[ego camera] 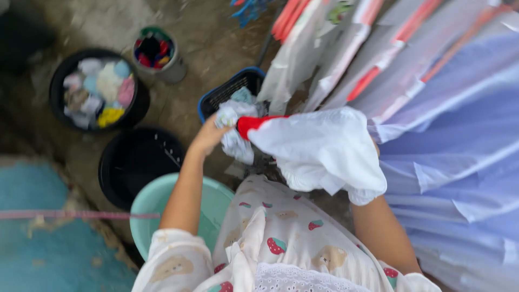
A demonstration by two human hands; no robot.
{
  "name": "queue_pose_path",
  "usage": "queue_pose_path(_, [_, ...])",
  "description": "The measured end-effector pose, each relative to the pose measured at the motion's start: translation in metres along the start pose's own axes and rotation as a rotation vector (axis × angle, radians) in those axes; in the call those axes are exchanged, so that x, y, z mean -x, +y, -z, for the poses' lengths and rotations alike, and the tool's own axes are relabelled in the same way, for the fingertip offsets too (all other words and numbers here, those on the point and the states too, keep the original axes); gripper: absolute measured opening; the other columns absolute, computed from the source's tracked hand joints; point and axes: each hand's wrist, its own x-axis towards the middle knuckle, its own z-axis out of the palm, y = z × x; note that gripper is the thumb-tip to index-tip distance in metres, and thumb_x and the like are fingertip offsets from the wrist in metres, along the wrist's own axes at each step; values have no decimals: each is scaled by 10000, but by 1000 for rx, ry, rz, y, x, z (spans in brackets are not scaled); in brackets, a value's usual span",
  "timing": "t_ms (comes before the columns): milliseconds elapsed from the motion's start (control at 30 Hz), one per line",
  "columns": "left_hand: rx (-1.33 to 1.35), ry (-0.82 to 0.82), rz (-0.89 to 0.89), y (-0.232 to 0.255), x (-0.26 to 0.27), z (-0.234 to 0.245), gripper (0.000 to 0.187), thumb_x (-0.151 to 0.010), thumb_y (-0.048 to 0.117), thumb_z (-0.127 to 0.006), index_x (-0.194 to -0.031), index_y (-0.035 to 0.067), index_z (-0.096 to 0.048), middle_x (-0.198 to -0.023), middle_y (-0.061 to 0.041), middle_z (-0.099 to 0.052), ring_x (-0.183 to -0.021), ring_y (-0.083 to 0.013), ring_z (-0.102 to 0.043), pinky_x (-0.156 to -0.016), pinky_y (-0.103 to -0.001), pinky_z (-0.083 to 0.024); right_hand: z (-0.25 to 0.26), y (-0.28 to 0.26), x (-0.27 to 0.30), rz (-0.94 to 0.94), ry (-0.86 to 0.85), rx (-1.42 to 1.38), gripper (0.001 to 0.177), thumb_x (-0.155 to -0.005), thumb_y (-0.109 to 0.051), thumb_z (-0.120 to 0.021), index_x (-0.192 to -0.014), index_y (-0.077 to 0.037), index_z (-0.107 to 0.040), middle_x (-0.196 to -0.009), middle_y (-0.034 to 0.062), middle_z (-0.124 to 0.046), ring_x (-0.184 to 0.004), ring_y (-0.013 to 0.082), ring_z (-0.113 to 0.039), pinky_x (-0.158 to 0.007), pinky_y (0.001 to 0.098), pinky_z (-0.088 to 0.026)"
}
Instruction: Hanging various items of clothing on hangers and a drying rack.
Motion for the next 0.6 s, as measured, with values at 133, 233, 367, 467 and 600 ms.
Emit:
queue_pose_path(133, [-36, 281, -51, 2, -4, 37, 442, -851, 37, -726, -1284, 42, -640, -1134, -44, -727, -1004, -148, -689, -873, -326, -549, -62, -23, -66, -74, -75, 66, 281, -959, -230, -583, -1152, -45, -670, -1065, 89, -723, -955, 212, -702, -868, 377, -584])
queue_pose_path(233, [-219, 399, -104, 9, -14, 51, 452, -830, 90, -759, -1267, 40, -652, -1111, -73, -741, -985, -163, -704, -854, -322, -546, -84, -22, -88, -112, -103, 91, 279, -960, -231, -578, -1142, -43, -673, -1053, 88, -725, -946, 210, -704, -862, 375, -585])
queue_pose_path(367, [-413, 420, -110, -4, -62, 69, 485, -808, 153, -786, -1261, 41, -654, -1113, -129, -742, -993, -219, -716, -858, -340, -545, -108, -11, -109, -152, -102, 98, 277, -961, -233, -571, -1129, -39, -675, -1038, 88, -728, -934, 208, -706, -854, 372, -587])
queue_pose_path(467, [-614, 379, -186, -57, -129, 89, 573, -766, 206, -830, -1278, 30, -641, -1167, -201, -713, -1065, -320, -690, -912, -387, -535, -128, -13, -128, -164, -78, 90, 276, -963, -234, -566, -1120, -36, -677, -1027, 88, -730, -925, 205, -708, -848, 370, -588])
queue_pose_path(600, [-741, 189, -205, -124, -204, 87, 712, -742, 295, -867, -1339, 16, -596, -1280, -239, -657, -1191, -387, -628, -1017, -426, -489, -170, -13, -155, -153, -12, 39, 276, -964, -235, -559, -1107, -33, -680, -1012, 88, -733, -912, 203, -710, -839, 367, -590])
